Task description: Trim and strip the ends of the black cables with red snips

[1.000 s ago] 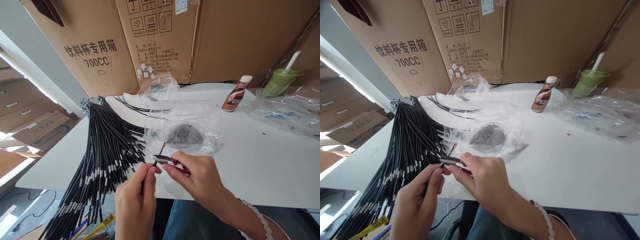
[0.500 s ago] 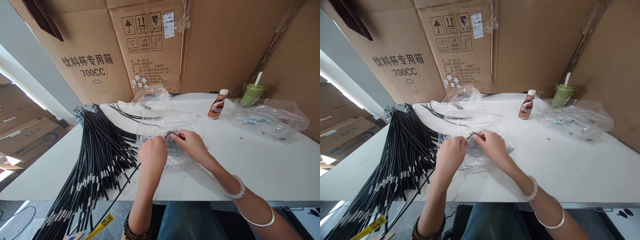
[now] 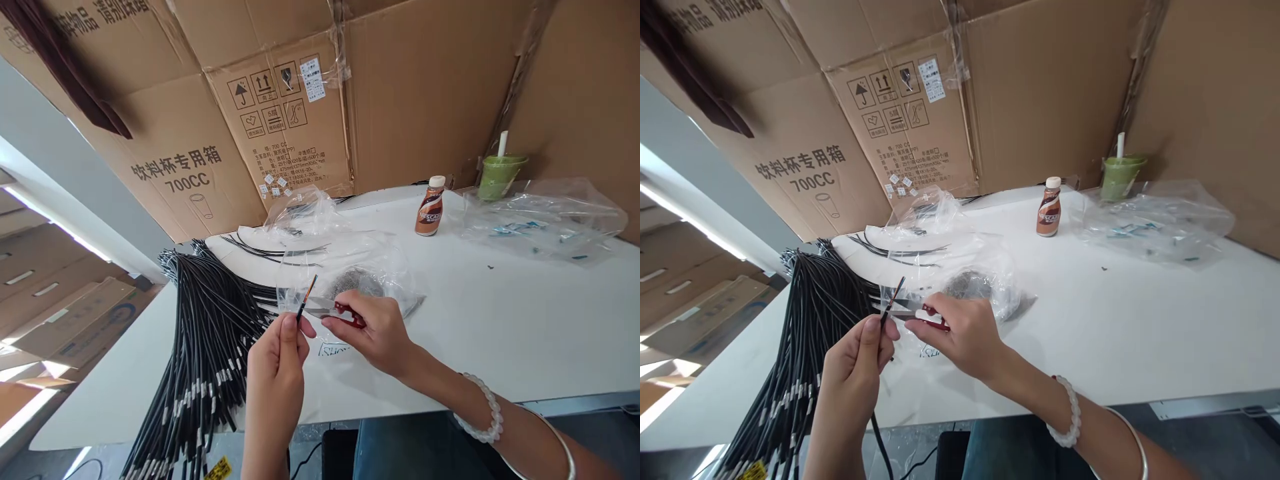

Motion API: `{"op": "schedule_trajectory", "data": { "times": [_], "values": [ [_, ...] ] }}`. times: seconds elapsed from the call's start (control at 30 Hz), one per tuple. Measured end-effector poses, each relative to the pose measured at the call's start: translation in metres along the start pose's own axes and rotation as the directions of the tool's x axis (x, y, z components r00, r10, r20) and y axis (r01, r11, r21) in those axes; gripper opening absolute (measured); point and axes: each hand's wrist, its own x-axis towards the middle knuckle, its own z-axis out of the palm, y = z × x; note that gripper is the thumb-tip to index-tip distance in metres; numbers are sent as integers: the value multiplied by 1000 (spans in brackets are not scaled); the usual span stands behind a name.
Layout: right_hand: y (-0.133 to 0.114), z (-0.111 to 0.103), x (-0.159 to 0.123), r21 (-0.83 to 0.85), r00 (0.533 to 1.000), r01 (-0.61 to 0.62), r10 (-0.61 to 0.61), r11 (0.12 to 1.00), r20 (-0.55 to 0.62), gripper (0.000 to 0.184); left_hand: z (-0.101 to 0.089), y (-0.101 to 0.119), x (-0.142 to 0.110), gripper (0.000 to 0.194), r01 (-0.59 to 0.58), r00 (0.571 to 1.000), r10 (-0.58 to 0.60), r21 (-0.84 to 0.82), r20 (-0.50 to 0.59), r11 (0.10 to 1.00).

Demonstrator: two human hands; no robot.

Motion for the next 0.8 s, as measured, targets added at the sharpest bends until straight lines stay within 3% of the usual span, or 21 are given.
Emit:
{"op": "schedule_trajectory", "data": {
  "times": [0.13,0.4,0.63,0.8],
  "values": [
    [-6,5,2,3,1000,-7,7,1000,8,44,0,-2,-4,40,27,1000,-27,-44,-9,999],
    [-6,8,3,30,977,-170,164,985,135,55,-1,-7,-3,39,17,1000,-17,-16,-19,1000],
    [8,7,8,51,910,-354,331,934,250,50,7,-18,19,39,-18,999,12,120,51,993],
    [28,7,11,7,855,-482,469,876,219,50,16,-13,39,35,-23,994,-5,249,110,968]
  ]
}}
